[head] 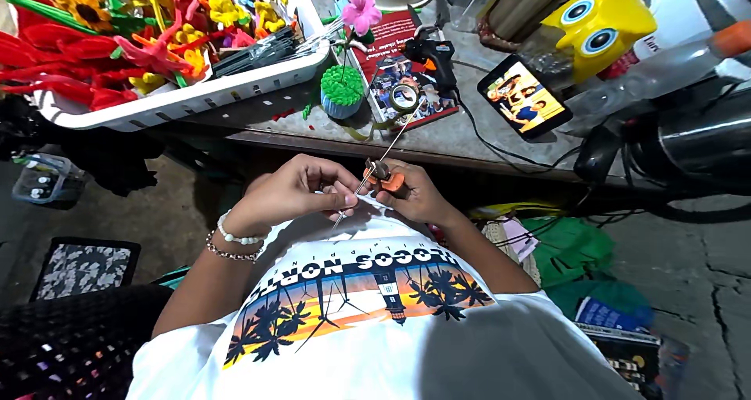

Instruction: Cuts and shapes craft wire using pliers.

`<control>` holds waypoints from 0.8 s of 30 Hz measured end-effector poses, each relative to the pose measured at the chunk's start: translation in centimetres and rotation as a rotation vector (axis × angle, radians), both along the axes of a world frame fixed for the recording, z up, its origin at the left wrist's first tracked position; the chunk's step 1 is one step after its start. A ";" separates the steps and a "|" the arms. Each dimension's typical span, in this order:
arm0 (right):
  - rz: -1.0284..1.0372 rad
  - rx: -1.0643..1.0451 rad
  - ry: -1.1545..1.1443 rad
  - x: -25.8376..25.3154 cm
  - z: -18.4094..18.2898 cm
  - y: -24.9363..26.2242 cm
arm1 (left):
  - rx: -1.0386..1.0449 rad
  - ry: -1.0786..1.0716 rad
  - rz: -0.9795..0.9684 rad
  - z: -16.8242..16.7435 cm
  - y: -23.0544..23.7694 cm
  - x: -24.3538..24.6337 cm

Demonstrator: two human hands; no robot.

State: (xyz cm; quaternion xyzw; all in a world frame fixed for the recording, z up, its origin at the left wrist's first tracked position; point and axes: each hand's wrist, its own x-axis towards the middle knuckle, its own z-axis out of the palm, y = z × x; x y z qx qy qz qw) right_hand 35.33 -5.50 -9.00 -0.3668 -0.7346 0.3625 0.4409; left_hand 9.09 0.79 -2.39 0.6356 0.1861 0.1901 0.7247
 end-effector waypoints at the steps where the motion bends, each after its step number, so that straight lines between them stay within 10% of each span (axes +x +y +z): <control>1: -0.013 0.004 -0.010 -0.1 0.0 -0.1 | -0.011 0.003 -0.003 0.1 0.0 -0.1; 24: -0.348 0.125 -0.178 -2.0 -0.1 -1.5 | -0.126 0.004 -0.007 0.0 0.0 -0.2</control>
